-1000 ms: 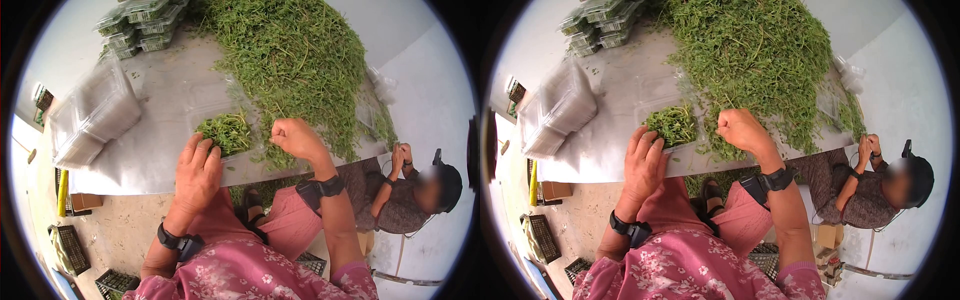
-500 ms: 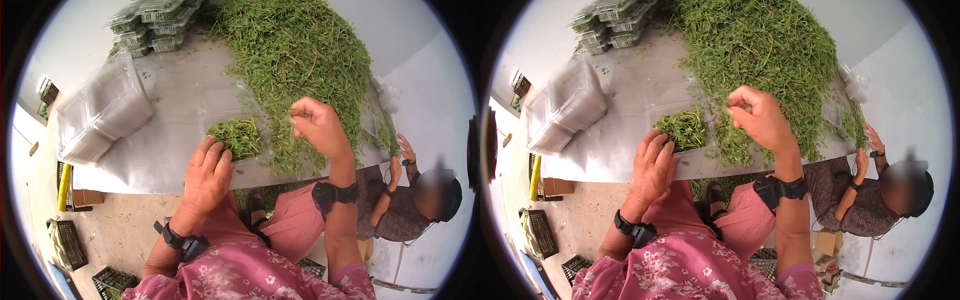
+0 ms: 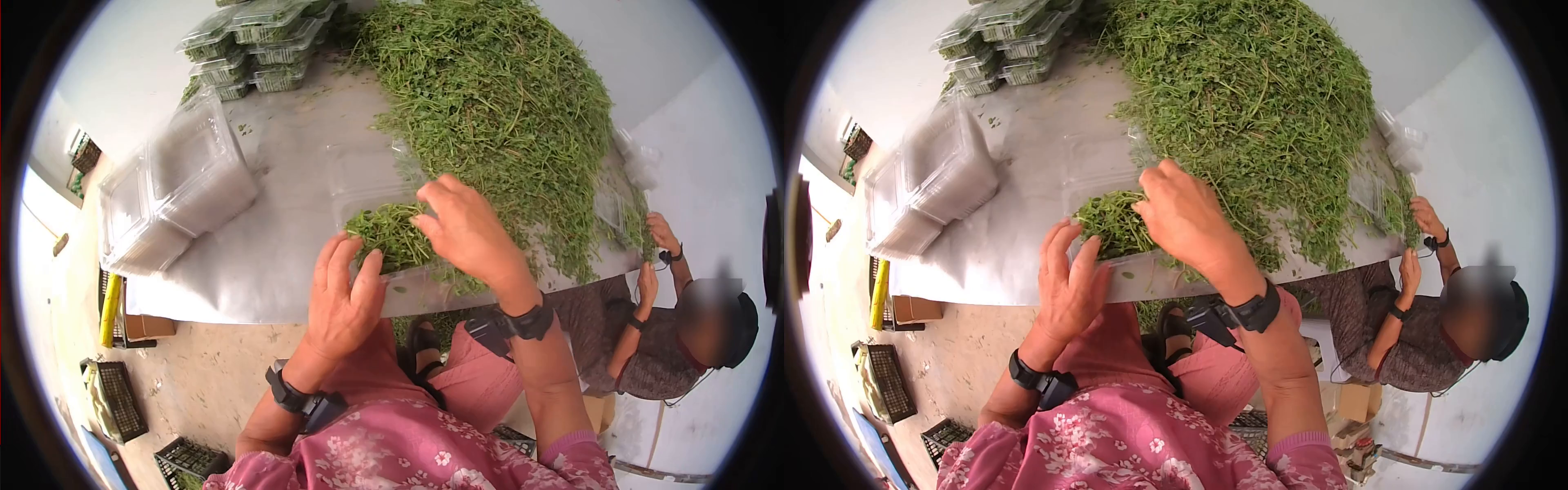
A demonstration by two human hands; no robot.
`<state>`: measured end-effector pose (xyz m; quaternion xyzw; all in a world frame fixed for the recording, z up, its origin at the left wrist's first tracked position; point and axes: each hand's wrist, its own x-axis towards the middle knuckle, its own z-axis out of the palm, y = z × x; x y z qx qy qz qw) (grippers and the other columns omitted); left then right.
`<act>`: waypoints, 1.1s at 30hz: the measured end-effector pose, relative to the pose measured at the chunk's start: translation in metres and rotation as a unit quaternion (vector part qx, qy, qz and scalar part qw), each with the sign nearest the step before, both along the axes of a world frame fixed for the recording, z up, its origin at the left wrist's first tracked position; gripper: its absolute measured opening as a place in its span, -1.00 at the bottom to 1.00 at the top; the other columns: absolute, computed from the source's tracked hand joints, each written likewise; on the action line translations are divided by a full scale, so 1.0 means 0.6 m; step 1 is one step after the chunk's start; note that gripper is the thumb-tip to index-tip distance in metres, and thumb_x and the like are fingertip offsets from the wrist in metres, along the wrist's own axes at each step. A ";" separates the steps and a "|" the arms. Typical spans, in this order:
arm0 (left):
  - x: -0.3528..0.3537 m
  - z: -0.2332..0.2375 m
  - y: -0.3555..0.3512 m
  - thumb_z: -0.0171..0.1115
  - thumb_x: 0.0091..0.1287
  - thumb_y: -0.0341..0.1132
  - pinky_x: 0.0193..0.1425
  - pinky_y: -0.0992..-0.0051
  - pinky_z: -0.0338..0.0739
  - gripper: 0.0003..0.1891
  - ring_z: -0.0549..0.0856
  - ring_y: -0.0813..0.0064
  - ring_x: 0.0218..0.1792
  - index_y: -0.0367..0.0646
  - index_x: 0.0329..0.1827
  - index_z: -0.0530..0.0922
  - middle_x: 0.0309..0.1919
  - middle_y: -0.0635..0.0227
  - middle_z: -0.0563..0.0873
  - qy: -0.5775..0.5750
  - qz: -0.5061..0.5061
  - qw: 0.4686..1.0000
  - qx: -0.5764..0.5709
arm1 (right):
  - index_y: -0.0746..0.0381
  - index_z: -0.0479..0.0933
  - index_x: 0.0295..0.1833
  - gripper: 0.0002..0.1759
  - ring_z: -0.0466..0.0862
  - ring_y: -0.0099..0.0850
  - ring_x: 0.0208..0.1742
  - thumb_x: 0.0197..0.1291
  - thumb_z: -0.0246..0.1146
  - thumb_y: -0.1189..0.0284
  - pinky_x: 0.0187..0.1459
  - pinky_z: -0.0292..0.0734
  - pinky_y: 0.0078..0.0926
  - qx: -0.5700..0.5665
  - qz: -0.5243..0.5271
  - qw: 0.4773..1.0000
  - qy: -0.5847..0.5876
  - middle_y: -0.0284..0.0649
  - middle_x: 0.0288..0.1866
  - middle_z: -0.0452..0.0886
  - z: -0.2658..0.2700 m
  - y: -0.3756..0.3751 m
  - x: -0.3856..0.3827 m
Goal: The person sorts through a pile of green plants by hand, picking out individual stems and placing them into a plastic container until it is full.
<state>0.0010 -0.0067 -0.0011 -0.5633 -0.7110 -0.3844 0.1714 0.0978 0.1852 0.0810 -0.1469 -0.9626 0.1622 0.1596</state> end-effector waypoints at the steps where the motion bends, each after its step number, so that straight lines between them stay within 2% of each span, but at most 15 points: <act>1: 0.001 -0.001 0.000 0.43 0.16 -0.44 0.37 0.02 0.50 -0.49 0.50 -0.18 0.34 -0.22 0.23 0.57 0.29 -0.02 0.52 0.010 0.011 1.000 0.002 | 0.36 0.56 0.06 -0.67 0.64 0.01 -0.12 0.23 0.39 0.46 -0.08 0.56 -0.10 0.028 0.000 1.000 0.001 -0.02 -0.05 0.60 -0.007 -0.003 -0.003; 2: 0.002 0.000 0.001 0.43 0.17 -0.44 0.38 0.01 0.49 -0.47 0.48 -0.20 0.36 -0.20 0.25 0.57 0.32 -0.02 0.51 0.022 0.018 1.000 0.001 | 0.34 0.57 0.00 -0.76 0.63 -0.04 -0.08 0.27 0.32 0.48 -0.05 0.51 -0.11 0.046 0.008 0.999 -0.005 -0.07 -0.07 0.61 -0.015 -0.004 -0.010; 5: 0.005 0.000 0.000 0.43 0.17 -0.45 0.44 -0.04 0.40 -0.41 0.40 -0.24 0.44 -0.15 0.33 0.54 0.42 -0.03 0.44 0.048 0.030 0.998 -0.010 | 0.27 0.59 -0.07 -0.85 0.58 -0.08 -0.01 0.27 0.25 0.49 0.02 0.44 -0.11 0.114 0.026 0.992 -0.042 -0.12 -0.11 0.61 -0.032 -0.017 -0.017; 7: 0.004 -0.005 -0.001 0.44 0.15 -0.47 0.50 -0.08 0.29 -0.33 0.32 -0.26 0.50 -0.16 0.40 0.49 0.53 -0.01 0.34 0.053 0.021 0.998 -0.025 | 0.23 0.60 -0.11 -0.86 0.53 -0.15 0.03 0.22 0.22 0.53 0.09 0.34 -0.12 0.096 0.058 0.993 -0.041 -0.19 -0.15 0.60 -0.045 -0.026 -0.016; 9: 0.006 0.001 0.000 0.41 0.18 -0.44 0.51 -0.07 0.27 -0.39 0.37 -0.20 0.48 -0.19 0.36 0.52 0.49 0.04 0.42 0.065 0.025 0.996 -0.049 | 0.24 0.60 -0.12 -0.85 0.53 -0.17 0.03 0.19 0.22 0.54 0.11 0.32 -0.12 0.074 0.097 0.992 -0.035 -0.20 -0.16 0.61 -0.055 -0.032 -0.013; 13: 0.001 0.011 0.005 0.36 0.22 -0.39 0.50 -0.06 0.25 -0.51 0.48 -0.08 0.42 -0.25 0.26 0.59 0.34 0.10 0.60 0.048 -0.012 0.994 -0.102 | 0.22 0.59 -0.19 -0.91 0.53 -0.20 -0.03 0.19 0.22 0.54 0.10 0.30 -0.15 0.063 0.099 0.993 -0.029 -0.23 -0.23 0.60 -0.057 -0.033 -0.009; 14: 0.004 0.016 0.009 0.34 0.21 -0.39 0.48 -0.06 0.28 -0.56 0.55 -0.03 0.34 -0.29 0.19 0.63 0.22 0.10 0.68 0.056 -0.004 0.995 -0.088 | 0.21 0.59 -0.23 -0.93 0.52 -0.21 -0.06 0.17 0.23 0.53 0.10 0.30 -0.15 0.054 0.102 0.993 -0.003 -0.22 -0.25 0.60 -0.062 -0.032 -0.012; 17: 0.004 0.017 0.010 0.34 0.20 -0.39 0.47 -0.06 0.29 -0.56 0.57 -0.02 0.30 -0.29 0.18 0.63 0.20 0.10 0.69 0.062 -0.008 0.993 -0.098 | 0.22 0.59 -0.23 -0.95 0.55 -0.26 -0.01 0.22 0.22 0.53 0.13 0.29 -0.16 0.047 0.083 0.995 -0.029 -0.23 -0.26 0.60 -0.063 -0.032 -0.007; 20: 0.005 0.019 0.011 0.34 0.19 -0.40 0.46 -0.05 0.31 -0.57 0.59 0.00 0.25 -0.30 0.15 0.64 0.18 0.10 0.70 0.071 -0.004 0.993 -0.098 | 0.23 0.58 -0.24 -0.95 0.61 -0.20 -0.04 0.28 0.22 0.51 0.06 0.39 -0.16 0.028 0.060 0.993 0.093 -0.19 -0.25 0.60 -0.051 -0.020 0.007; 23: 0.005 0.018 0.011 0.35 0.18 -0.40 0.45 -0.05 0.32 -0.57 0.59 0.00 0.24 -0.30 0.14 0.65 0.18 0.09 0.70 0.072 -0.001 0.993 -0.094 | 0.27 0.55 -0.26 -0.91 0.63 -0.07 -0.14 0.29 0.27 0.49 -0.09 0.49 -0.13 -0.081 0.018 0.985 0.152 -0.10 -0.29 0.58 -0.019 0.032 0.029; 25: 0.005 0.017 0.011 0.35 0.18 -0.40 0.45 -0.06 0.32 -0.57 0.59 0.00 0.24 -0.30 0.15 0.64 0.18 0.09 0.70 0.075 -0.001 0.993 -0.093 | 0.32 0.52 -0.29 -0.85 0.60 0.05 -0.25 0.23 0.34 0.49 -0.18 0.52 -0.06 -0.065 -0.056 0.987 0.135 -0.02 -0.33 0.57 -0.011 0.065 0.056; 28: 0.005 0.017 0.010 0.36 0.17 -0.40 0.45 -0.05 0.32 -0.56 0.60 0.00 0.23 -0.31 0.15 0.64 0.18 0.08 0.70 0.077 -0.002 0.993 -0.094 | 0.35 0.50 -0.32 -0.81 0.61 0.05 -0.23 0.22 0.36 0.49 -0.13 0.50 -0.03 -0.068 -0.139 0.988 0.006 0.01 -0.34 0.58 -0.016 0.092 0.100; 31: 0.005 0.018 0.011 0.36 0.17 -0.40 0.45 -0.05 0.32 -0.56 0.60 0.00 0.23 -0.31 0.15 0.64 0.18 0.08 0.70 0.076 -0.002 0.993 -0.094 | 0.36 0.50 -0.28 -0.80 0.65 0.08 -0.14 0.24 0.37 0.47 -0.10 0.52 -0.01 -0.058 -0.185 0.978 -0.073 0.04 -0.29 0.61 -0.035 0.098 0.112; 33: 0.006 0.017 0.011 0.36 0.16 -0.40 0.45 -0.05 0.31 -0.55 0.60 0.00 0.22 -0.31 0.15 0.63 0.18 0.08 0.69 0.076 -0.003 0.993 -0.094 | 0.36 0.50 -0.26 -0.79 0.66 0.10 -0.08 0.25 0.38 0.46 -0.07 0.53 0.01 -0.030 -0.214 0.974 -0.069 0.07 -0.26 0.62 -0.050 0.093 0.114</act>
